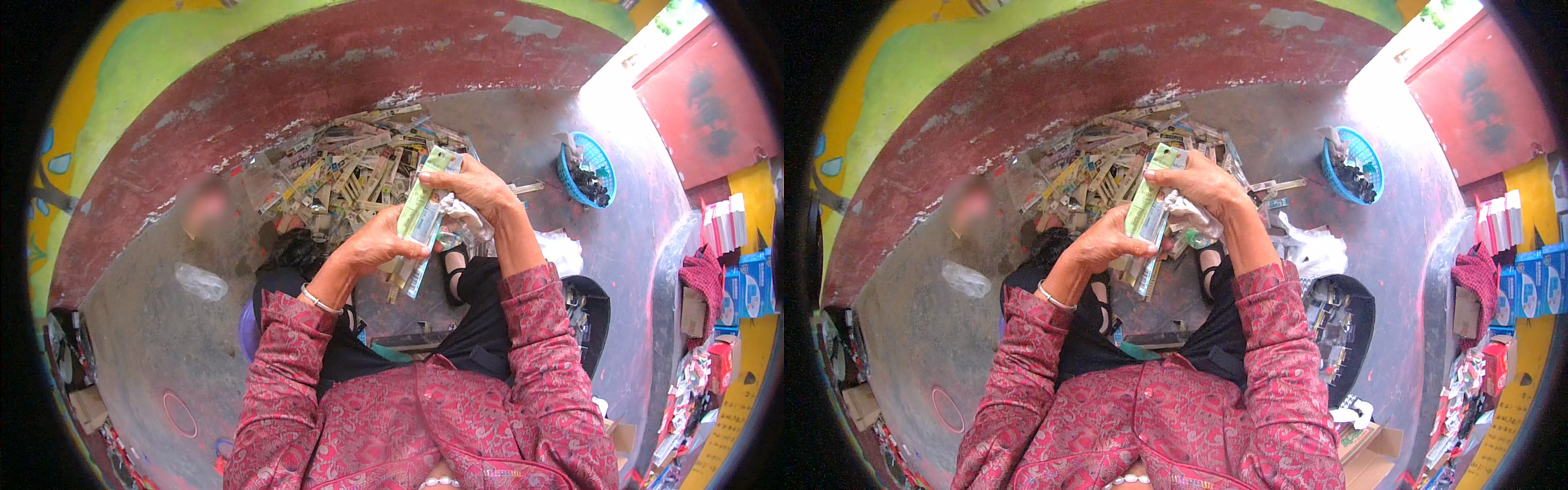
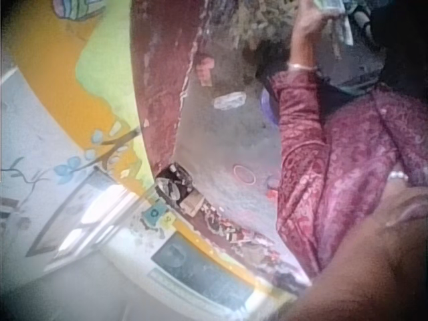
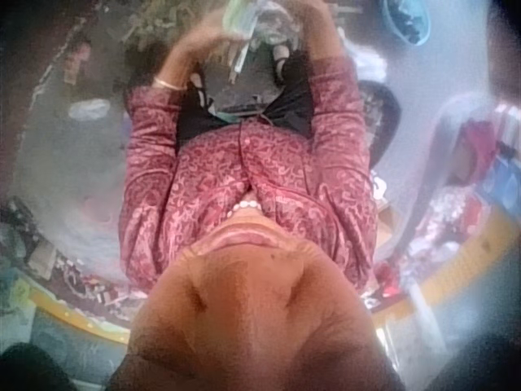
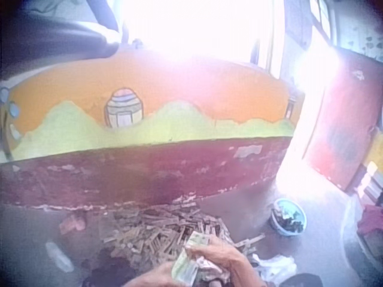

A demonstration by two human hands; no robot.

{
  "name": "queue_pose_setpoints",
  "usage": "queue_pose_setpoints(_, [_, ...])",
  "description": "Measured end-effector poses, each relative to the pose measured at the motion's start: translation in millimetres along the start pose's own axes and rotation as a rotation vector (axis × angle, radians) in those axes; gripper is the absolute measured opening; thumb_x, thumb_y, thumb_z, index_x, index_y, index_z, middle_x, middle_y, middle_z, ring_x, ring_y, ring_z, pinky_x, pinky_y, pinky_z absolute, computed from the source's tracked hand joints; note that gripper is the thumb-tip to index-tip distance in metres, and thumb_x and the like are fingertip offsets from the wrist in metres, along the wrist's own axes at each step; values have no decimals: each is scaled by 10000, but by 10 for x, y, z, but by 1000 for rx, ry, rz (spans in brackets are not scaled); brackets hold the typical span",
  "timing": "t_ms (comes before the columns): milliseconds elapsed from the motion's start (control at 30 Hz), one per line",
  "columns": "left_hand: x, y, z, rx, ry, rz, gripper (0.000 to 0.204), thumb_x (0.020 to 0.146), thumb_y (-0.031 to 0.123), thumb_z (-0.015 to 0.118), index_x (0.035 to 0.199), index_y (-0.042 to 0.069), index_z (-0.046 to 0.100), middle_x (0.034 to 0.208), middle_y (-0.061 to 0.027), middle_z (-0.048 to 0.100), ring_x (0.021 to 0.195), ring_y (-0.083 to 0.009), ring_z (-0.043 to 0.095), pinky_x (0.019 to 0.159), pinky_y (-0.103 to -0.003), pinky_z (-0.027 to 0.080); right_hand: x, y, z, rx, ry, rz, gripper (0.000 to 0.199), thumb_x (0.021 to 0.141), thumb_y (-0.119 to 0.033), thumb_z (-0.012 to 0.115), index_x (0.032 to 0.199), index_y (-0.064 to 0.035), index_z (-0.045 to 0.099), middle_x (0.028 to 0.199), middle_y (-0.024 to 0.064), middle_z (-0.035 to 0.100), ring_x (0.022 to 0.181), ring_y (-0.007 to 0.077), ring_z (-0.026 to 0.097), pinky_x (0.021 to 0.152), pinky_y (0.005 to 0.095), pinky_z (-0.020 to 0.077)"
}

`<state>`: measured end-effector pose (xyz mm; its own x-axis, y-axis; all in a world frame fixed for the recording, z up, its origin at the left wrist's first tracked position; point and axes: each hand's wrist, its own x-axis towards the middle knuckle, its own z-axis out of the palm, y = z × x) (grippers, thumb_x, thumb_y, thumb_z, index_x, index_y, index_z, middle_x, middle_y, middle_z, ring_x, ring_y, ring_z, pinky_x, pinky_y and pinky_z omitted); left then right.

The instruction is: The person picks up packaged items from a pile on the floor, wipes each one with a cloth, and stacks them in their hand before placing some into a basket and a bag.

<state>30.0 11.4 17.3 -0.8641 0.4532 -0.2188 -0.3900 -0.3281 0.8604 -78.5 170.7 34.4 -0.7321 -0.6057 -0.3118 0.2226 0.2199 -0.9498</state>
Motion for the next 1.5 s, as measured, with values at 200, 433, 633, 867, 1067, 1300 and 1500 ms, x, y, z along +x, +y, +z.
queue_pose_setpoints(200, [-2,-19,-100,-327,-145,-99,672,756,387,658,1220,-30,407,1045,-204,588,922,-270,612,817,-366,501,-82,-15,-84,9,-18,-66,261,755,-208,689,944,-40,621,865,35,633,787,122,569,736,257,441])
queue_pose_setpoints(433, [-23,-53,14,-263,-199,-141,544,791,291,644,1183,-34,453,1035,-179,590,864,-254,628,763,-365,517,-111,-169,19,-79,-127,-52,292,715,-218,722,936,-47,637,852,29,633,771,108,566,734,256,437])
queue_pose_setpoints(633, [-15,-84,-3,-162,-205,-183,463,780,272,657,1094,-34,507,756,-61,586,693,-134,566,650,-253,459,-71,-140,54,-77,-150,-37,318,734,-320,700,885,-46,644,823,28,637,773,120,557,748,272,424])
queue_pose_setpoints(867, [-6,19,-216,-204,-171,-83,580,816,411,558,1176,-31,450,896,-173,622,797,-225,627,712,-310,514,-118,-140,-60,51,98,-112,255,795,-286,644,795,-32,625,734,16,596,663,91,516,608,250,421])
queue_pose_setpoints(1067, [35,181,-402,-747,-105,80,787,872,606,249,1304,-49,312,1265,-307,390,1107,-442,465,883,-420,471,-120,-112,-271,513,448,-258,267,820,-260,645,854,0,597,748,39,596,626,106,536,550,245,435])
queue_pose_setpoints(1300, [233,-150,8,-700,-74,14,876,778,675,413,1281,-40,356,1321,-196,384,1223,-308,378,1024,-430,306,-102,-207,38,-132,1016,-697,129,821,-147,593,843,-21,611,702,61,589,621,139,530,561,279,430])
queue_pose_setpoints(1500, [243,88,-23,-686,-103,210,1002,646,728,523,1296,-12,339,1265,-143,444,1163,-258,440,991,-405,345,-284,-52,527,-1199,545,-1279,224,634,-127,604,857,-109,616,814,58,564,623,180,553,518,293,454])
